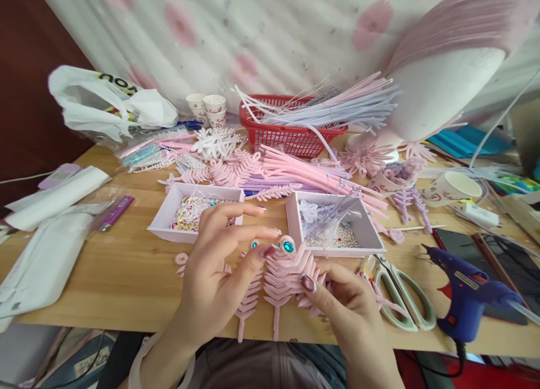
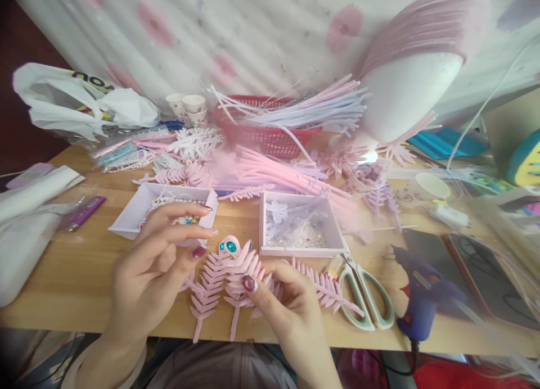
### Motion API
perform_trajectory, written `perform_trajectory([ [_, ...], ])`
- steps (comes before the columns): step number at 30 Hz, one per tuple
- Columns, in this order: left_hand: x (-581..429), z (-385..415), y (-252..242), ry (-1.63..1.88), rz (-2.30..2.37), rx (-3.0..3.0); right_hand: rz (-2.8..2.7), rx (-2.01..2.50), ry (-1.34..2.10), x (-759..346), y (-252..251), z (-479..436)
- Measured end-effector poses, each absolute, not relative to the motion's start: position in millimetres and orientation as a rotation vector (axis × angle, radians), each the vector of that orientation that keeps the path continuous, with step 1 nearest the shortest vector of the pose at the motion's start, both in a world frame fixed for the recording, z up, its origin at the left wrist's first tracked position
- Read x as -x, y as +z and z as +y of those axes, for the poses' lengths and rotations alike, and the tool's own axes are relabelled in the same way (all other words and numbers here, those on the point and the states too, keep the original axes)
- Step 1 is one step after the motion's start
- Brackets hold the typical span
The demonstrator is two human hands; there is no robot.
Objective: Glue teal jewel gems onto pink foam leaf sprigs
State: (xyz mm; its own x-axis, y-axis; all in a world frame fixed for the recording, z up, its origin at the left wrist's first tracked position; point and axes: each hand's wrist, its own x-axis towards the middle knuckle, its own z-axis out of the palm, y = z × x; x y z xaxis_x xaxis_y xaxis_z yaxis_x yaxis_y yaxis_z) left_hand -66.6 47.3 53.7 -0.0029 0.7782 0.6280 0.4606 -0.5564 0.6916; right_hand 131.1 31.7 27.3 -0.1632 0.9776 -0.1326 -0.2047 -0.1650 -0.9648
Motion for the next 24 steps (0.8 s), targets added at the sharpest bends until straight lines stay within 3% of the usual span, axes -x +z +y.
perform_trajectory([
  [8, 64.9, 45.7, 50.7, 1.540, 1.390, -2.018, -1.028, 1.178, 1.547, -126.7, 32.5, 29.5],
  [14, 65.3, 44.9, 52.1, 1.587, 1.411, -1.911, -1.307, 1.026, 1.389, -134.2, 19.1, 31.1],
  [19, 93.2, 35.8, 48.5, 1.968, 1.595, -1.590, -1.678, 1.085, 0.906, -149.9, 23.5, 32.1],
  [24, 116.5, 20.3, 31.1, 1.940, 1.805, -1.378, -1.975, 1.240, 0.372, -148.4, 41.5, 31.0],
])
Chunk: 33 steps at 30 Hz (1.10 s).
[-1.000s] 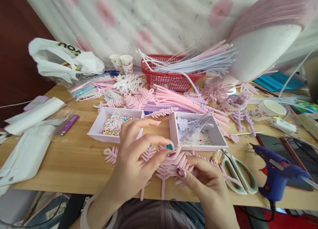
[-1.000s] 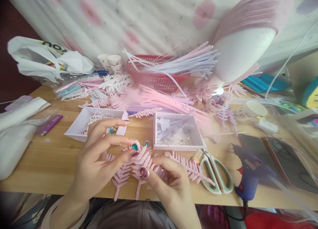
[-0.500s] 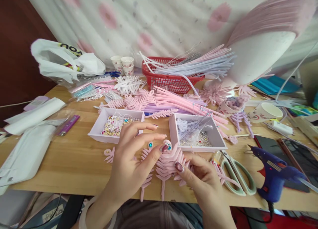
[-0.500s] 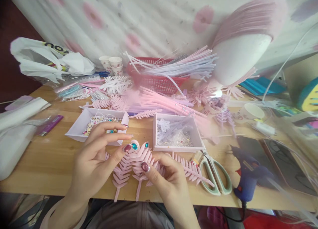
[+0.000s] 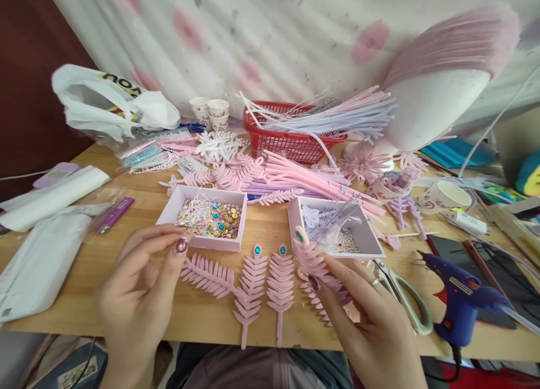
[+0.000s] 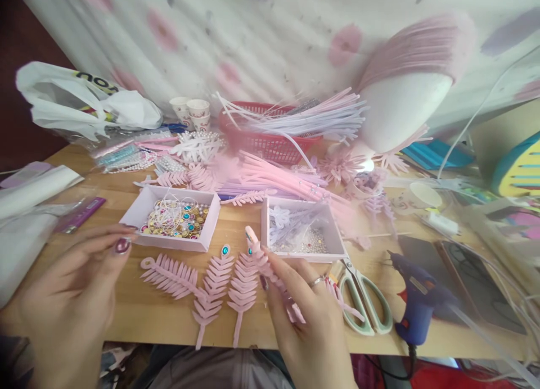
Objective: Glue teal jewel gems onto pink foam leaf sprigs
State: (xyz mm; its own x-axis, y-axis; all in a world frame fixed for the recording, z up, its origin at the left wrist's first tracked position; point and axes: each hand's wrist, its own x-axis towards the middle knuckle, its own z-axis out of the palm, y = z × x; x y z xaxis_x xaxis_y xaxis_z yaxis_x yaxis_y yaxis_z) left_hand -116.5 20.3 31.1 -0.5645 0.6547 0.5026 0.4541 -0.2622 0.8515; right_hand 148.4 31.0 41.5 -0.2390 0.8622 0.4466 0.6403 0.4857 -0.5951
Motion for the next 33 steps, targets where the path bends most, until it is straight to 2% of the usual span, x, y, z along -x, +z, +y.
perform_trajectory([
  [4, 123.4, 11.3, 17.5, 1.867, 1.849, -1.338, -2.042, 1.443, 0.079, -122.0, 49.8, 32.2],
  [9, 134.9, 3.5, 12.1, 1.882, 1.847, -1.391, -2.193, 1.351, -0.205, -87.2, 46.0, 45.3],
  [18, 145.3, 3.4, 20.7, 1.881, 1.829, -1.539, -2.439, 1.396, -0.388, -63.0, 25.3, 58.8],
  [24, 151.1, 10.3, 19.7, 1.704, 1.826, -1.703, -2.360, 1.306, -0.140, -57.4, 31.4, 52.5],
  [30, 155.6, 23.8, 18.6, 1.499, 1.812, -1.948, -2.178, 1.040, 0.377, -78.1, 43.5, 41.4],
  [33, 155.4, 33.5, 36.9, 1.437, 1.746, -2.178, -2.102, 0.991, 0.404, -95.2, 40.8, 36.9],
])
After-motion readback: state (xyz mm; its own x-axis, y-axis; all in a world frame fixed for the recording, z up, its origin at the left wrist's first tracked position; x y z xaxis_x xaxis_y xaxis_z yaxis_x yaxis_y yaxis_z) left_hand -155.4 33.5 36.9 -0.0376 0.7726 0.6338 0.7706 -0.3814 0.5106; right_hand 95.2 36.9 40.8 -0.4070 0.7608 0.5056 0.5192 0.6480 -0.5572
